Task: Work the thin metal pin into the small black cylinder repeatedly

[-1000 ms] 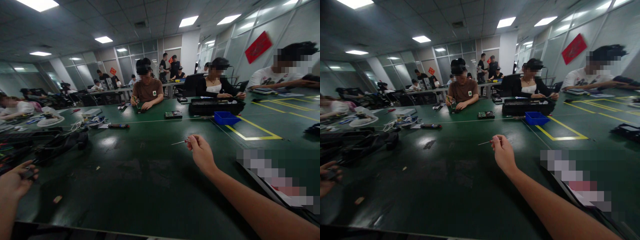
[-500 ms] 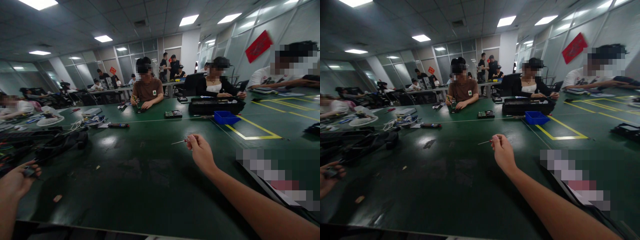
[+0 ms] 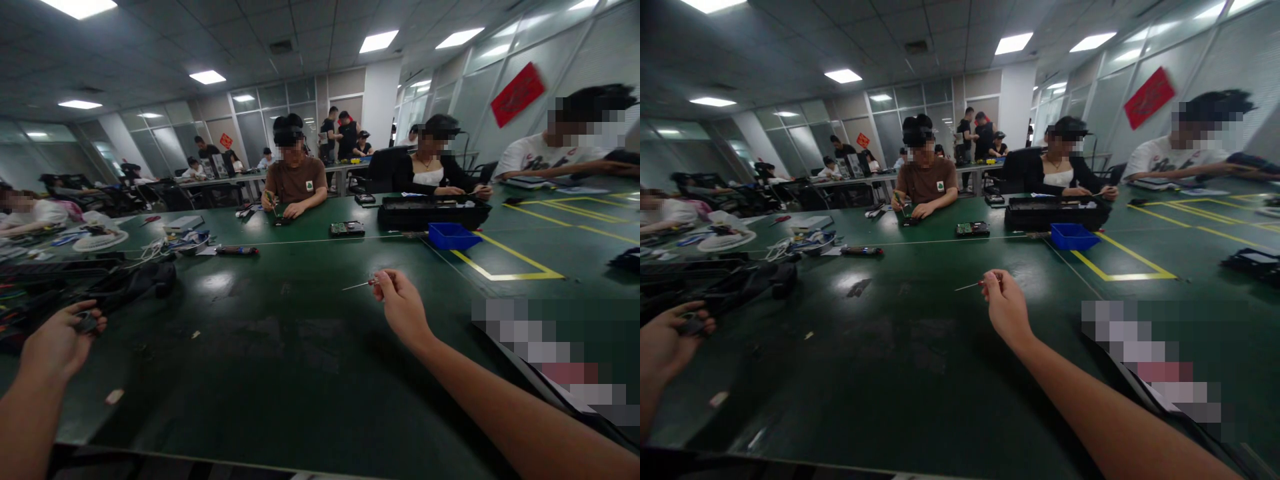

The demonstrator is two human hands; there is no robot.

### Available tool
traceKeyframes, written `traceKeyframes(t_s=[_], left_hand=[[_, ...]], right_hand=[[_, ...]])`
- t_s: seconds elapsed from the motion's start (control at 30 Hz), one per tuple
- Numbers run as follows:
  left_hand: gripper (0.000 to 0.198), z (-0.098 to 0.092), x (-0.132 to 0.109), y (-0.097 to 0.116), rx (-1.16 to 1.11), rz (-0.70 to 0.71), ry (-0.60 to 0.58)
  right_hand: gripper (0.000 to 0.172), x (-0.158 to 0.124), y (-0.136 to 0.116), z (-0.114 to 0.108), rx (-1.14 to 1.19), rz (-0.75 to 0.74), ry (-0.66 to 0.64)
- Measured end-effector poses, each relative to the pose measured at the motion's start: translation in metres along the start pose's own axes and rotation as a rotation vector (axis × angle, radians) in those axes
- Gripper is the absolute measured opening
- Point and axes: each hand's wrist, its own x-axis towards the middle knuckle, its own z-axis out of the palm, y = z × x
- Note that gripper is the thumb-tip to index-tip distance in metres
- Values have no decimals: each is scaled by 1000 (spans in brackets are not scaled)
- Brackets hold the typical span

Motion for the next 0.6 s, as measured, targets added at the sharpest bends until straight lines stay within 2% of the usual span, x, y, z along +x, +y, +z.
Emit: traceKeyframes(t_s=[0.07,0.13,0.37,0.6], left_hand=[[32,17,-9,8,-129,-93,-107],[37,36,-22,14,-171,-111,-233],[46,121,-91,23,-163,-33,-630],[34,200,-176,26,-55,99,-1007]], right_hand=[[35,0,0,0,-11,-1,-8],[35,0,0,0,-26,4,-7],[35,-2,-3,-2,-14,9,-12],[34,-3,-1,-2,13,-15,-52]])
